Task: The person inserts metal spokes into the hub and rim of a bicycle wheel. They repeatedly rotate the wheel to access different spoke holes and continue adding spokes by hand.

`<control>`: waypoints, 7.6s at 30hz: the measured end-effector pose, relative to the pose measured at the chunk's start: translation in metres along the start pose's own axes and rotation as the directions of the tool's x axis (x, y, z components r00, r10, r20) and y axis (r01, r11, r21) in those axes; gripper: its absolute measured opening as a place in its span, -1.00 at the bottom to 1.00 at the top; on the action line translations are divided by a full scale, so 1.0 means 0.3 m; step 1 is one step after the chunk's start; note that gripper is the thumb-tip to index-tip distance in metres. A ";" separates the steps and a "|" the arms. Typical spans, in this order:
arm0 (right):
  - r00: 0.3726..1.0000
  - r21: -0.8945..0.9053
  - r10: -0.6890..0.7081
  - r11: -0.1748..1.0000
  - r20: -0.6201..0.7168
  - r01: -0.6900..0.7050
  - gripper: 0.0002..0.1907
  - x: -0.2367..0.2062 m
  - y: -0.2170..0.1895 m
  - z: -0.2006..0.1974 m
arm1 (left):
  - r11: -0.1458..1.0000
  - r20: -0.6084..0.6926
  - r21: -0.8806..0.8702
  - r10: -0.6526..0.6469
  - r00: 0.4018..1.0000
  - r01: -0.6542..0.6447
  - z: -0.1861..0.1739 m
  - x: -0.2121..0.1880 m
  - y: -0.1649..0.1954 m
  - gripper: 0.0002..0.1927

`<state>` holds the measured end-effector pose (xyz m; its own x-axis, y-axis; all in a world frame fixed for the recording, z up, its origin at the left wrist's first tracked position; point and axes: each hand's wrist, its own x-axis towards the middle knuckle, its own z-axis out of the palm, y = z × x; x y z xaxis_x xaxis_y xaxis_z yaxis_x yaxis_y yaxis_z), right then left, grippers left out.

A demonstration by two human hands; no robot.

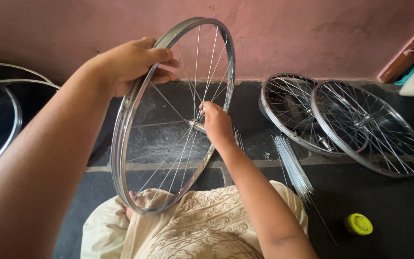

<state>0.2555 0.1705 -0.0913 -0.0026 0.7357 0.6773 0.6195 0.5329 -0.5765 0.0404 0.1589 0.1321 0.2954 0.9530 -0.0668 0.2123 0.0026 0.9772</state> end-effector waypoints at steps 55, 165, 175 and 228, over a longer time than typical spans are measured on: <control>0.449 -0.733 0.893 0.284 -0.032 -0.618 -0.70 -0.445 0.828 -0.261 | 0.954 0.000 -0.149 0.261 0.965 -0.258 -0.020 -0.418 -0.276 -0.38; 0.933 -0.020 -0.335 0.942 -0.133 0.335 -0.78 -0.176 -0.517 -0.473 | 0.544 -0.044 -0.786 0.427 0.903 -0.295 0.516 -0.111 -0.648 -0.84; 0.896 -0.266 -0.441 0.871 -0.047 0.414 -0.80 -0.156 -0.570 -0.454 | 0.538 -0.031 -0.793 0.433 0.901 -0.286 0.516 -0.114 -0.639 -0.80; 0.853 -0.303 -0.516 0.828 -0.079 0.473 -0.76 -0.184 -0.534 -0.419 | 0.531 -0.047 -0.788 0.452 0.891 -0.311 0.502 -0.122 -0.644 -0.76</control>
<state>0.2550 -0.0080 0.0212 -0.2597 0.3192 0.9114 0.7490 0.6623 -0.0185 0.1289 0.0778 -0.0845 0.3154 0.8644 0.3915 -0.7130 -0.0563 0.6989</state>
